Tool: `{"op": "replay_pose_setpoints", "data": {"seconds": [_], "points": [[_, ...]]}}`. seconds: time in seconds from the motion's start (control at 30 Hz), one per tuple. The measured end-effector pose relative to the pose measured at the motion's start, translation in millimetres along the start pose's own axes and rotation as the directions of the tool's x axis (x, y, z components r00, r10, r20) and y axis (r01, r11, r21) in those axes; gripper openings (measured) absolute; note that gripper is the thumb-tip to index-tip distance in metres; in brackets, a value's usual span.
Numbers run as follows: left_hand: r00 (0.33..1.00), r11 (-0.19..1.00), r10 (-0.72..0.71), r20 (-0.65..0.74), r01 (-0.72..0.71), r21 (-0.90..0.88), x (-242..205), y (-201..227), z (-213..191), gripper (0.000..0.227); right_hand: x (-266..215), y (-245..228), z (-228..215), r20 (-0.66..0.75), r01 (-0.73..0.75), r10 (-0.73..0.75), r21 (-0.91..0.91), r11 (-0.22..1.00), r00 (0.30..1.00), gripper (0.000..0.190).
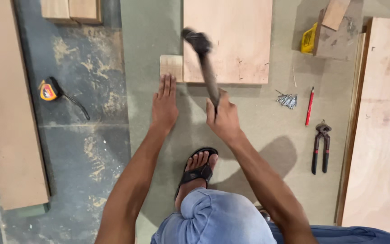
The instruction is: The person hammers nails into a wooden plank using a hammer. They repeatedly pick up nails and drive them into the wood, then flip the plank to inspect the joined pieces.
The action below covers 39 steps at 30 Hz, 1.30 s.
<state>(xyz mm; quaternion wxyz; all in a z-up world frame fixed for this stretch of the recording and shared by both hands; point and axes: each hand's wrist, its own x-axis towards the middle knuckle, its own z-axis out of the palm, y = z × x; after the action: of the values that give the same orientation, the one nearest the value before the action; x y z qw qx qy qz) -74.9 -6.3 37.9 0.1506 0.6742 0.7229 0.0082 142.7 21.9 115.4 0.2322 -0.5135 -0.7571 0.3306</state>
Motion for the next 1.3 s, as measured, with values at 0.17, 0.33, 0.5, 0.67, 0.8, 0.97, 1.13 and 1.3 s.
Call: {"op": "replay_pose_setpoints", "data": {"seconds": [0.17, 0.33, 0.5, 0.67, 0.8, 0.97, 1.13, 1.3], "points": [[0.996, 0.999, -0.032, 0.088, 0.035, -0.031, -8.0, 1.3, -5.8, 0.085, 4.5, 0.5, 4.1, -0.004, 0.006, -0.006, -0.143, 0.990, 1.000, 0.032], [0.996, 0.993, -0.038, 0.075, 0.045, -0.105, -5.3, 0.5, -9.6, 0.087, 8.0, -9.1, -7.4, -0.017, -0.045, 0.044, -0.105, 0.993, 0.999, 0.040], [1.000, 0.998, -0.010, -0.018, 0.009, -0.055, 2.3, -2.7, -3.2, 0.091, -0.3, -8.6, -1.0, -0.120, 0.044, -0.046, -0.022, 0.999, 0.992, 0.033], [0.993, 0.993, -0.033, 0.113, 0.046, -0.112, -2.0, 0.9, -0.2, 0.088, 22.1, -1.4, 0.8, 0.164, -0.072, 0.113, -0.238, 0.969, 0.980, 0.034], [0.999, 1.000, -0.002, -0.054, 0.003, 0.024, -2.4, -1.9, 11.4, 0.090, 0.0, -12.1, -11.3, -0.003, -0.121, 0.121, -0.049, 0.991, 0.993, 0.029], [1.000, 0.999, -0.011, -0.006, 0.010, -0.047, 1.7, -1.4, 11.8, 0.089, -8.8, -6.6, -1.8, -0.152, 0.017, -0.025, -0.053, 0.998, 0.988, 0.025], [1.000, 1.000, -0.013, 0.010, 0.013, -0.026, -3.4, -2.9, 0.8, 0.093, 22.5, 16.9, 20.9, 0.162, -0.128, 0.195, -0.354, 0.927, 0.967, 0.037], [0.996, 0.995, 0.016, -0.093, -0.025, -0.094, 4.4, -5.5, 3.4, 0.084, 9.6, 0.6, -0.2, -0.020, -0.102, 0.101, -0.086, 0.991, 0.995, 0.032]]}}
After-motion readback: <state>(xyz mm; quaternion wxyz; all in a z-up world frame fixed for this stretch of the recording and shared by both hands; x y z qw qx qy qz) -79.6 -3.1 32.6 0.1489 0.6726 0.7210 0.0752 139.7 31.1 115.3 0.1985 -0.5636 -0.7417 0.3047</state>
